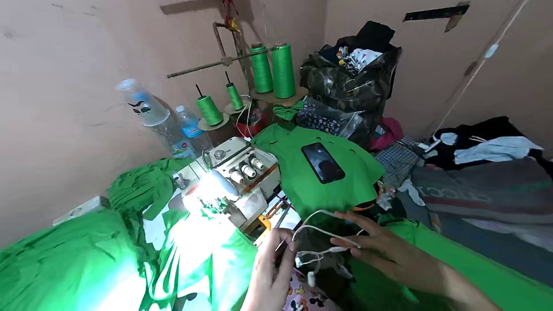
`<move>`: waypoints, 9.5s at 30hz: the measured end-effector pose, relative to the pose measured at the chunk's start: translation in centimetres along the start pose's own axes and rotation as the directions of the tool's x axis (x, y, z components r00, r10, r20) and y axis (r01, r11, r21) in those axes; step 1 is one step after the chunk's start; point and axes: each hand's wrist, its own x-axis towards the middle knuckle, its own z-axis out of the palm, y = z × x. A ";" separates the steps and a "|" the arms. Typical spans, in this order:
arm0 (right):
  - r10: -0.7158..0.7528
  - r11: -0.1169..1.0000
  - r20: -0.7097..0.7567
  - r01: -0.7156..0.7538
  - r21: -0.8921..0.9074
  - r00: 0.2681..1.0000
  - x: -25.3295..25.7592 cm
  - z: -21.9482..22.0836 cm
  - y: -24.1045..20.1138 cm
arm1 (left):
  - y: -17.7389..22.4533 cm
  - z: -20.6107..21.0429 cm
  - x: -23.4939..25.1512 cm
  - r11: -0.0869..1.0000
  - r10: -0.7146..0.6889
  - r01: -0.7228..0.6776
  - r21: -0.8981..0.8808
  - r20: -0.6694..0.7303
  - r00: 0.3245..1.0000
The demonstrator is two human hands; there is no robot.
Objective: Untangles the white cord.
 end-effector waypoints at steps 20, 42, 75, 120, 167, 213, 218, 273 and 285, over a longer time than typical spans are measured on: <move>0.144 0.836 -0.299 0.045 0.546 0.943 2.3 1.4 -0.2 | -1.4 2.9 0.4 0.982 0.026 -0.055 -0.183 -0.154 0.988; 0.200 0.613 -0.249 0.077 0.786 0.948 3.4 2.0 0.1 | -2.3 3.2 1.1 0.872 -0.053 0.208 -0.443 0.338 0.940; 0.377 0.599 0.313 -0.487 0.636 0.872 0.4 4.8 1.4 | -2.9 3.8 2.3 0.989 -0.073 0.065 -0.132 -0.055 0.996; 0.298 0.462 0.140 -0.271 0.845 0.944 0.4 2.8 2.3 | -3.3 6.9 -0.5 0.533 -0.609 0.448 -0.718 0.043 0.792; 0.574 0.194 0.292 -0.474 0.859 0.765 0.6 7.4 -1.0 | -2.5 5.1 -0.3 0.948 -0.053 -0.071 0.310 0.372 0.927; -0.157 0.647 0.030 0.079 0.758 0.987 6.8 1.4 -3.8 | -4.4 5.1 -1.4 0.925 -0.129 0.194 -0.326 0.211 0.969; -0.208 0.192 0.126 -0.085 0.978 0.970 6.5 -0.2 -3.9 | -5.2 3.9 -1.8 0.918 -0.244 0.271 -0.291 0.126 0.961; -0.429 -0.058 -0.154 0.144 0.988 0.890 4.7 0.2 0.2 | -0.9 -0.4 -0.9 0.649 -0.333 -0.104 -0.754 -0.404 0.852; -0.280 0.103 0.080 -0.053 0.993 0.957 5.3 1.9 1.7 | -0.3 -3.5 -2.1 0.680 -0.125 -0.148 -0.718 -0.313 0.941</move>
